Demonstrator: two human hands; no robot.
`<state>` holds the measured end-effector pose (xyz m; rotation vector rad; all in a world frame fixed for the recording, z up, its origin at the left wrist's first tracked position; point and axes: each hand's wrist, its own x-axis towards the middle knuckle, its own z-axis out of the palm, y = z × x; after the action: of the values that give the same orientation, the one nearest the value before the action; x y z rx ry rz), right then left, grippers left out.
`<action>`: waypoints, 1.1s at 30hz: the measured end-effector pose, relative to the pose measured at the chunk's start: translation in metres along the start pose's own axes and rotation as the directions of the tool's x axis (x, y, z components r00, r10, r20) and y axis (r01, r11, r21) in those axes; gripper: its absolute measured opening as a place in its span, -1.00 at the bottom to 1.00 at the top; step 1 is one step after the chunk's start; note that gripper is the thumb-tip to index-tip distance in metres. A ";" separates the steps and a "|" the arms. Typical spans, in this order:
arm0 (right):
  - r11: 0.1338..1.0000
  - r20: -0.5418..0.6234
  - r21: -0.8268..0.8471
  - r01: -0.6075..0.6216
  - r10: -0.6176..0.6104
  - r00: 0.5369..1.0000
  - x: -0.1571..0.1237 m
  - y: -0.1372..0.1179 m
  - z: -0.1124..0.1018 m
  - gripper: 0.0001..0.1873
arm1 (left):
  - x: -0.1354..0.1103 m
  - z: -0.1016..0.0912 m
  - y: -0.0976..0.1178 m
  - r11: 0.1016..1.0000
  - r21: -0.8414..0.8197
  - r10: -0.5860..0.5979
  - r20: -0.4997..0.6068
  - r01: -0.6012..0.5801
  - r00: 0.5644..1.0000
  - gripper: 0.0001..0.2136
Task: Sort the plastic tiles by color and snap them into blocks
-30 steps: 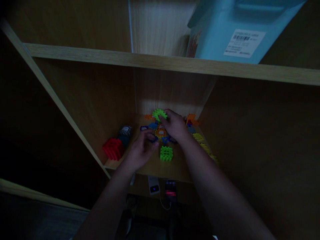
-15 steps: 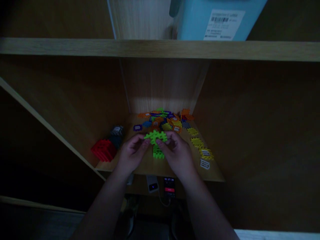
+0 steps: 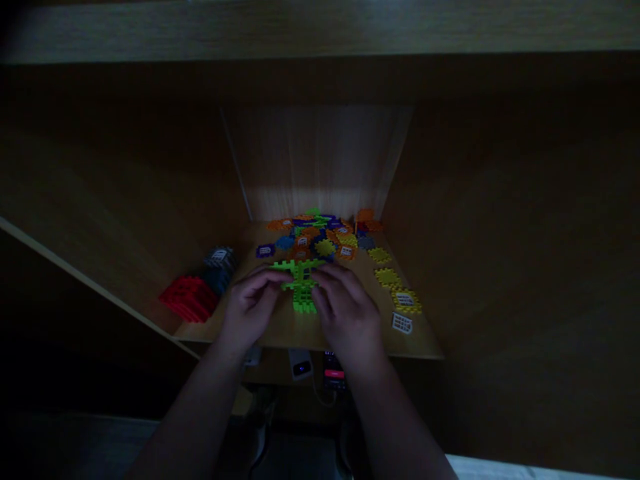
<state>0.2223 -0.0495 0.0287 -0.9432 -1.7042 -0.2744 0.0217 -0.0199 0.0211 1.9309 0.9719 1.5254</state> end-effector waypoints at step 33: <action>0.847 0.489 0.213 -0.487 0.339 0.804 -0.018 0.056 -0.002 -0.62 | 0.005 0.000 -0.025 0.951 -0.122 -0.309 -0.319 0.285 0.896 -0.66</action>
<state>0.2641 -0.0219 -0.0018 -1.1522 -1.8012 0.5506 0.0166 -0.0007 0.0054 1.4162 1.2702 1.7053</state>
